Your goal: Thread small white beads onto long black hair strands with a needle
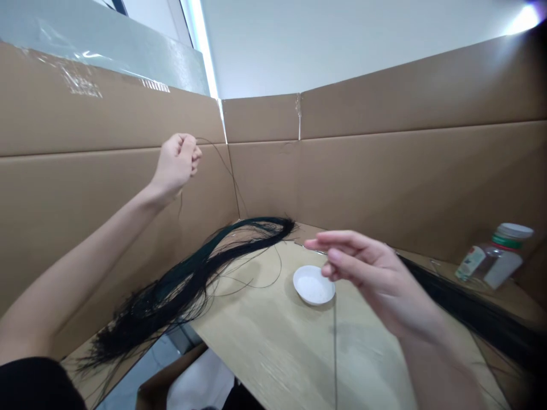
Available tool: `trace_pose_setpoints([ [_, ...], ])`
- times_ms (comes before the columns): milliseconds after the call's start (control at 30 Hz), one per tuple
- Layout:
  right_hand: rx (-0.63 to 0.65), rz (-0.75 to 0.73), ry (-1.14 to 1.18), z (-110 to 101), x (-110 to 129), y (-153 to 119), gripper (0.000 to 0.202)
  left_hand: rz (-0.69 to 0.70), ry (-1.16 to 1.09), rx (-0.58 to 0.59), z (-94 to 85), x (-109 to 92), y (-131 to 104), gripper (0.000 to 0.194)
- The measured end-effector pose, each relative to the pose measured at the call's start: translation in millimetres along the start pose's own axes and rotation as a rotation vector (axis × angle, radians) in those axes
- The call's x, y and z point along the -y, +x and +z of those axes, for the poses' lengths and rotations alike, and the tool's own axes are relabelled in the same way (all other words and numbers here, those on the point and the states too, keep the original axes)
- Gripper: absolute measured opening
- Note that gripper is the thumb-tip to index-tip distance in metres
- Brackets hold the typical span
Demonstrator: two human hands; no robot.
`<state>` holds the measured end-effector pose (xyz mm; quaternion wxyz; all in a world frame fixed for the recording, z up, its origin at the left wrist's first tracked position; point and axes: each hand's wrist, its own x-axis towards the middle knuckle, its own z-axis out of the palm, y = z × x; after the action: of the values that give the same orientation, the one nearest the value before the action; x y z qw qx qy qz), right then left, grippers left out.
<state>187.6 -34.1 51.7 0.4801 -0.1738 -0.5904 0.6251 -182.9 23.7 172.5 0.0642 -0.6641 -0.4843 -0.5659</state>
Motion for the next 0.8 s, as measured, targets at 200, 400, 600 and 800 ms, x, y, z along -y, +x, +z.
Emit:
trace_pose_setpoints([
  [200, 0.148, 0.216, 0.484, 42, -43, 19, 0.023, -0.017, -0.187, 0.320, 23.1, -105, -112, 0.023],
  [400, -0.132, 0.131, 0.662, 26, -24, 27, 0.032, -0.016, -0.097, 0.545, 15.2, -111, -172, 0.012],
  [600, -0.473, 0.086, 0.888, -4, 23, -10, 0.032, -0.170, 0.026, 0.424, 8.4, -72, -187, 0.014],
  [800, -0.556, -0.176, 0.741, -12, 38, -39, 0.022, -0.278, 0.007, 0.647, 29.1, -39, -222, 0.023],
])
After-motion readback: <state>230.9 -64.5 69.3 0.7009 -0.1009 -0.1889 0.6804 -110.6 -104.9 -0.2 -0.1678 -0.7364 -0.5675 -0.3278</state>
